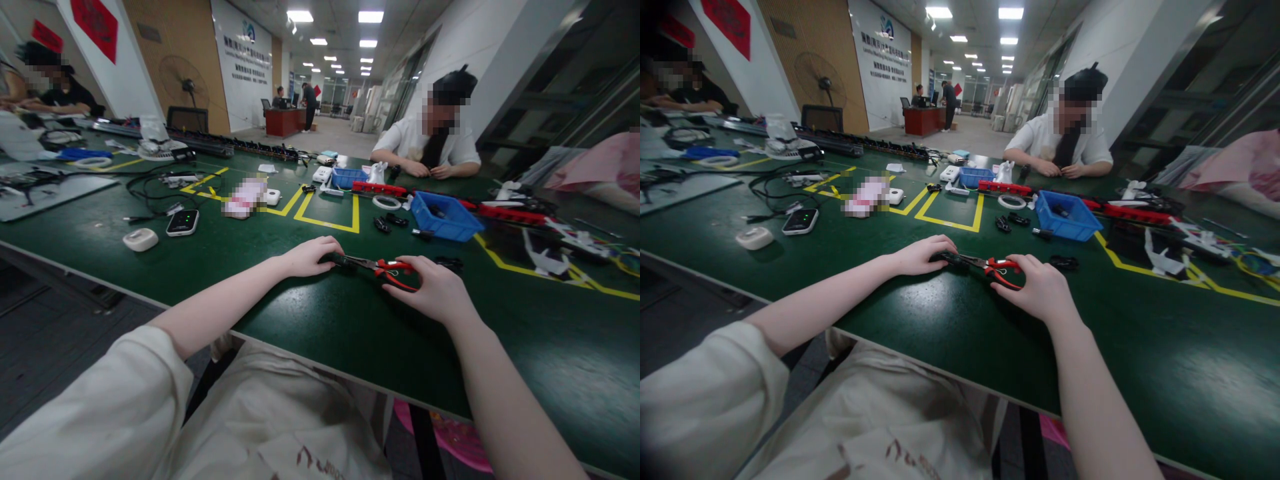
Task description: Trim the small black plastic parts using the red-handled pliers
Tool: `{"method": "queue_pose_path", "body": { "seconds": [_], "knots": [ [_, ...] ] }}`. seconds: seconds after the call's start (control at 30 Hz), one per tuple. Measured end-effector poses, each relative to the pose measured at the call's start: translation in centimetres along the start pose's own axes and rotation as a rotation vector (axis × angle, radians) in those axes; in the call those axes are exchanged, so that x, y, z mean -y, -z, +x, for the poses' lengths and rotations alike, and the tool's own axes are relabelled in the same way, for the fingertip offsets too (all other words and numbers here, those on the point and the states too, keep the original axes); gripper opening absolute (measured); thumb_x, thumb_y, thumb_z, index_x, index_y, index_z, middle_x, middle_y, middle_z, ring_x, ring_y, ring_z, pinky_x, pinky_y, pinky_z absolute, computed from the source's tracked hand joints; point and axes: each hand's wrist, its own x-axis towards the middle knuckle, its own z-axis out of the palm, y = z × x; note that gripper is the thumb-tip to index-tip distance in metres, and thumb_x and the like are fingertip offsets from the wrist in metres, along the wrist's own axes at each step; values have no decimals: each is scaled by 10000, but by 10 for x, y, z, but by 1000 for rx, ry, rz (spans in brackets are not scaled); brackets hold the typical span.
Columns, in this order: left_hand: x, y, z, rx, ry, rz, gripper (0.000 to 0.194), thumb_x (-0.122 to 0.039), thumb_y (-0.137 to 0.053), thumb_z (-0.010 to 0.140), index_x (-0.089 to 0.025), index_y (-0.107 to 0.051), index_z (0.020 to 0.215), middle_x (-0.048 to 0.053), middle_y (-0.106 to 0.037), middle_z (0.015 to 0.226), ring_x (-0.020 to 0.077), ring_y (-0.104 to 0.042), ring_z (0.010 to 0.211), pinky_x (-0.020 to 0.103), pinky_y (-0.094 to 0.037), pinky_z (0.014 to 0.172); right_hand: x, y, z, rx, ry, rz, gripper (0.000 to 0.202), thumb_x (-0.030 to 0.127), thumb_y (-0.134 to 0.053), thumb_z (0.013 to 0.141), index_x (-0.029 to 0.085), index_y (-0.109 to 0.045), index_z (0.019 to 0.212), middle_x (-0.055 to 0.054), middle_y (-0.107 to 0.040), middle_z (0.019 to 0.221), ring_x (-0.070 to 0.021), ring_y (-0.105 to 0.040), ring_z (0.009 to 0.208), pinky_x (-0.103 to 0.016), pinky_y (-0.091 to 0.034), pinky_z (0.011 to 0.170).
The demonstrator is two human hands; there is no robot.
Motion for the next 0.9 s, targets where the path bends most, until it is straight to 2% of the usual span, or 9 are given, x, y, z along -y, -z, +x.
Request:
{"method": "queue_pose_path", "body": {
  "seconds": [0.73, 0.9],
  "knots": [
    [-4, 2, 0, 31, 63, -3, 273, -128, -583, 880, -169, -610, 1148, 87, -629, 1109, 222, -633, 1032, 364, -522, 911, 0, 0, 0, -4, 1, -5, 560, 625, -655, 777, 227, -648, 1170, -92, -712, 1094, -285, -674, 815, -410, -519, 672],
    [-3, 2, 0, 40, 56, 16, 267, -126, -582, 882, -165, -612, 1144, 85, -632, 1100, 220, -628, 1044, 356, -515, 928, -1, 0, 0, 15, -8, -23, 577, 638, -658, 774, 230, -638, 1181, -82, -705, 1115, -279, -663, 815, -405, -515, 683]
  ]
}}
